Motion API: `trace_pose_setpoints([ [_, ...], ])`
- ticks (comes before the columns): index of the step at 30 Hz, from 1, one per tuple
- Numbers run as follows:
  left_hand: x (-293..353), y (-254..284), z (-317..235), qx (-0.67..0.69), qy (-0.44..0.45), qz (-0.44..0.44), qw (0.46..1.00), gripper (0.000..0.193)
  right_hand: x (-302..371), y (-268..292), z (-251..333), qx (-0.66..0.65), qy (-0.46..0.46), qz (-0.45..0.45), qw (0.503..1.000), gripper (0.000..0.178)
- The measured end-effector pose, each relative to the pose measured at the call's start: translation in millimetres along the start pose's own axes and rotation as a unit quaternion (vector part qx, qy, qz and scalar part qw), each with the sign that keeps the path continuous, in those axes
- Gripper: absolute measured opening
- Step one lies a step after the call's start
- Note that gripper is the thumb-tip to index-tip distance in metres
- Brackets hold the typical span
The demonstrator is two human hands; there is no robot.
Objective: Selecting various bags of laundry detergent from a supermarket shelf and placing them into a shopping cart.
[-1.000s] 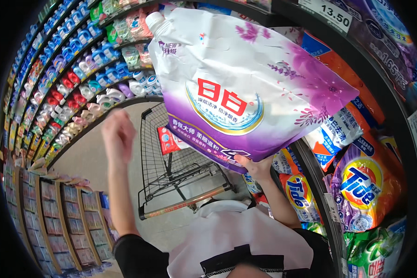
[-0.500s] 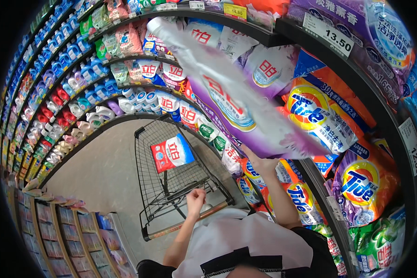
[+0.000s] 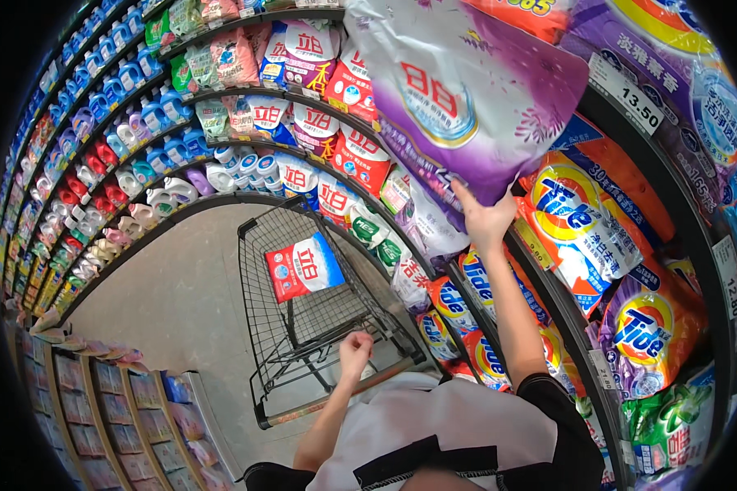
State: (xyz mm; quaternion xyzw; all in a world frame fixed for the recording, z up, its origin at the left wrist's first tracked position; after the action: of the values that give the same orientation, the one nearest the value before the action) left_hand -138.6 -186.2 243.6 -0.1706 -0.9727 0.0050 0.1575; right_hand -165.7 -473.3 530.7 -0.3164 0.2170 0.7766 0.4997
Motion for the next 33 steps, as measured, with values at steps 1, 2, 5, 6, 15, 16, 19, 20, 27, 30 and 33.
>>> trace_pose_setpoints([
  [1,3,6,14,0.0,0.012,-0.001,1.0,0.007,-9,-1,12,-0.007,0.033,-0.026,0.999,0.032],
  [2,7,12,23,0.002,0.013,-0.001,1.0,0.007,-16,-3,9,0.024,0.049,-0.034,0.998,0.031],
  [5,15,23,43,-0.02,0.051,0.021,0.998,0.008,-39,-5,9,0.075,0.09,-0.072,0.991,0.028],
  [6,17,27,46,-0.021,0.054,0.023,0.998,0.008,-45,-6,5,0.096,0.098,-0.087,0.987,0.027],
  [15,14,71,46,-0.051,0.054,-0.02,0.997,0.007,-61,-27,-48,0.208,0.017,-0.077,0.975,0.036],
  [16,12,76,50,-0.045,0.053,-0.023,0.997,0.007,-59,-33,-52,0.229,0.011,-0.062,0.971,0.036],
  [19,13,87,56,-0.036,0.057,-0.028,0.997,0.007,-56,-45,-58,0.244,-0.005,-0.036,0.969,0.037],
  [20,14,90,58,-0.035,0.061,-0.03,0.997,0.007,-54,-49,-62,0.252,-0.017,-0.019,0.967,0.037],
  [27,20,119,80,-0.061,0.037,-0.051,0.996,0.007,-53,-44,-94,0.26,-0.06,-0.071,0.961,0.042],
  [30,25,134,91,-0.099,0.087,-0.074,0.989,0.008,-38,-36,-92,0.275,-0.058,-0.118,0.952,0.05],
  [33,25,138,89,-0.105,0.101,-0.073,0.987,0.009,-22,-28,-99,0.297,-0.012,-0.167,0.94,0.059],
])
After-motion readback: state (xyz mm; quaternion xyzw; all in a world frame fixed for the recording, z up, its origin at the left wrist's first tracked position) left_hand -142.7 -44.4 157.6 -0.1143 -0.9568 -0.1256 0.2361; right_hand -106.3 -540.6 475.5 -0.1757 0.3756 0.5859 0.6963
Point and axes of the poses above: each hand's wrist, its own x-axis away from the middle knuckle, its own y-axis out of the back of the hand, z = x × y, the point moved 8 cm from there along -x, towards the middle knuckle, and after that the axes turned 2 degrees about -z, right-handed, at the moved point
